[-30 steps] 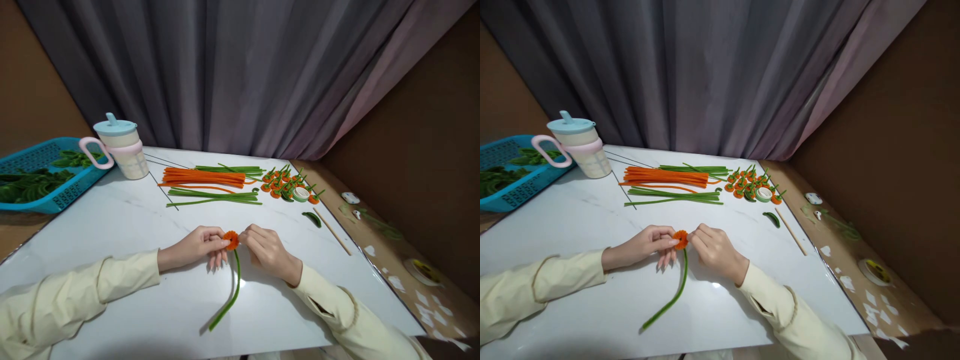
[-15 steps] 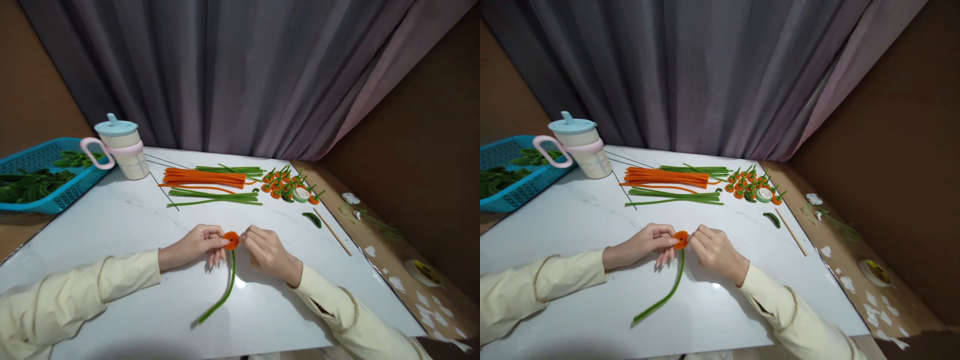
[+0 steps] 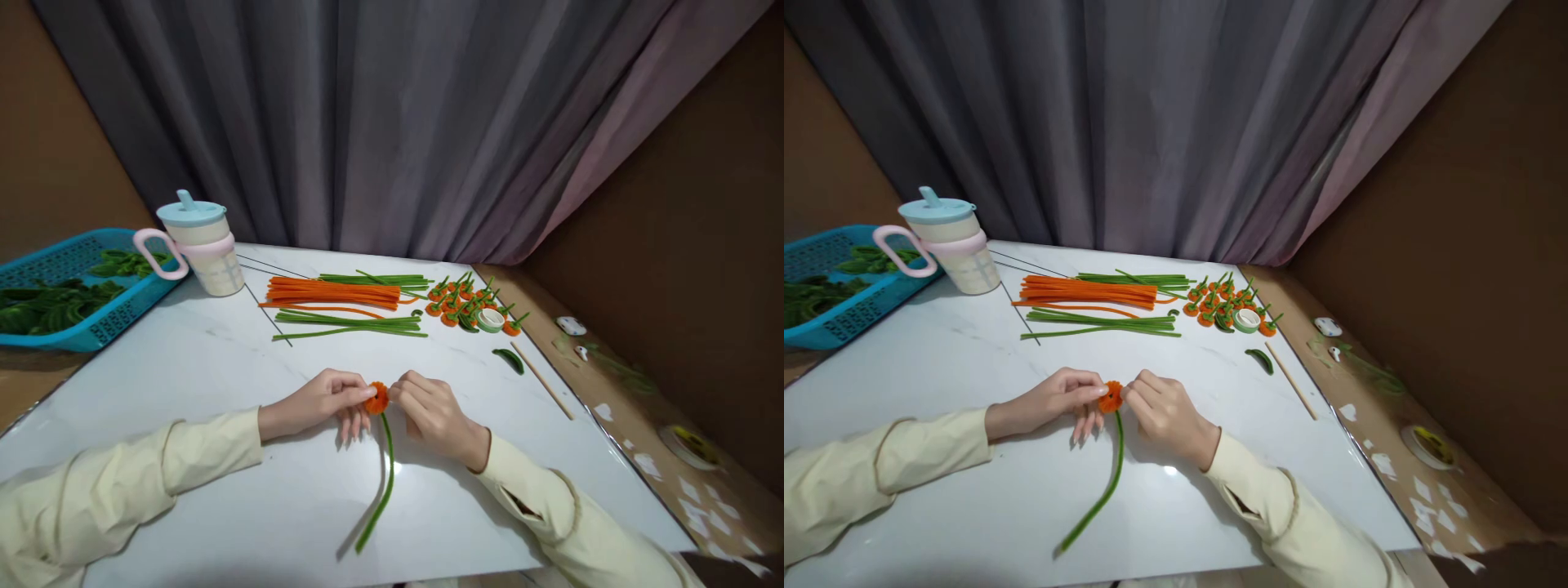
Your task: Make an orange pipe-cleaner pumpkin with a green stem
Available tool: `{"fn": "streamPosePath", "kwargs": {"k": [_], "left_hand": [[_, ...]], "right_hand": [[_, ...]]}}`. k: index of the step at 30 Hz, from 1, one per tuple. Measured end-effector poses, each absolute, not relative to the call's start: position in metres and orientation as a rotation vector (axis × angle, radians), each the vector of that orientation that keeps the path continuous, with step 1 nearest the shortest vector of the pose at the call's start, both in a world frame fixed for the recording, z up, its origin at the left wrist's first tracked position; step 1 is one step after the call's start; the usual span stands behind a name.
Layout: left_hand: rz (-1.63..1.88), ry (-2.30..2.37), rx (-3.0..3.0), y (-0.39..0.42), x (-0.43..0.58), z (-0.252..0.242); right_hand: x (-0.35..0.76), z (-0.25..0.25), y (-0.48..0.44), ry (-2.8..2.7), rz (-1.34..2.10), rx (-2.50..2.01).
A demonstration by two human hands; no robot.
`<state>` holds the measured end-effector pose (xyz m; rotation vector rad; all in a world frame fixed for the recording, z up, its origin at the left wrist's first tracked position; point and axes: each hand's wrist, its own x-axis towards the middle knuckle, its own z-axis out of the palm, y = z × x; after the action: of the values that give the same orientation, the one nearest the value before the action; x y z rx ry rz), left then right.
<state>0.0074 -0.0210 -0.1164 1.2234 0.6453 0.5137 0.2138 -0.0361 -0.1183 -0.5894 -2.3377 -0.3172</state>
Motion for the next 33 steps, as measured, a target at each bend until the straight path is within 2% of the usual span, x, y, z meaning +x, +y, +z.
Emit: {"fn": "streamPosePath", "kwargs": {"k": [9, 16, 25, 33], "left_hand": [[0.461, 0.73, 1.38, -0.024, 0.008, -0.116], [0.444, 0.724, 1.244, -0.02, 0.01, -0.115], [0.257, 0.635, 0.853, -0.019, 0.01, -0.12], [0.28, 0.596, 0.799, -0.017, 0.007, -0.123]], "right_hand": [[0.211, -0.119, -0.037, -2.335, -0.339, -0.574], [0.215, -0.121, -0.034, -2.306, -0.312, -0.593], [0.216, -0.108, -0.04, -2.365, -0.643, -0.325], [0.214, -0.113, -0.036, -2.284, -0.223, -0.433]]}}
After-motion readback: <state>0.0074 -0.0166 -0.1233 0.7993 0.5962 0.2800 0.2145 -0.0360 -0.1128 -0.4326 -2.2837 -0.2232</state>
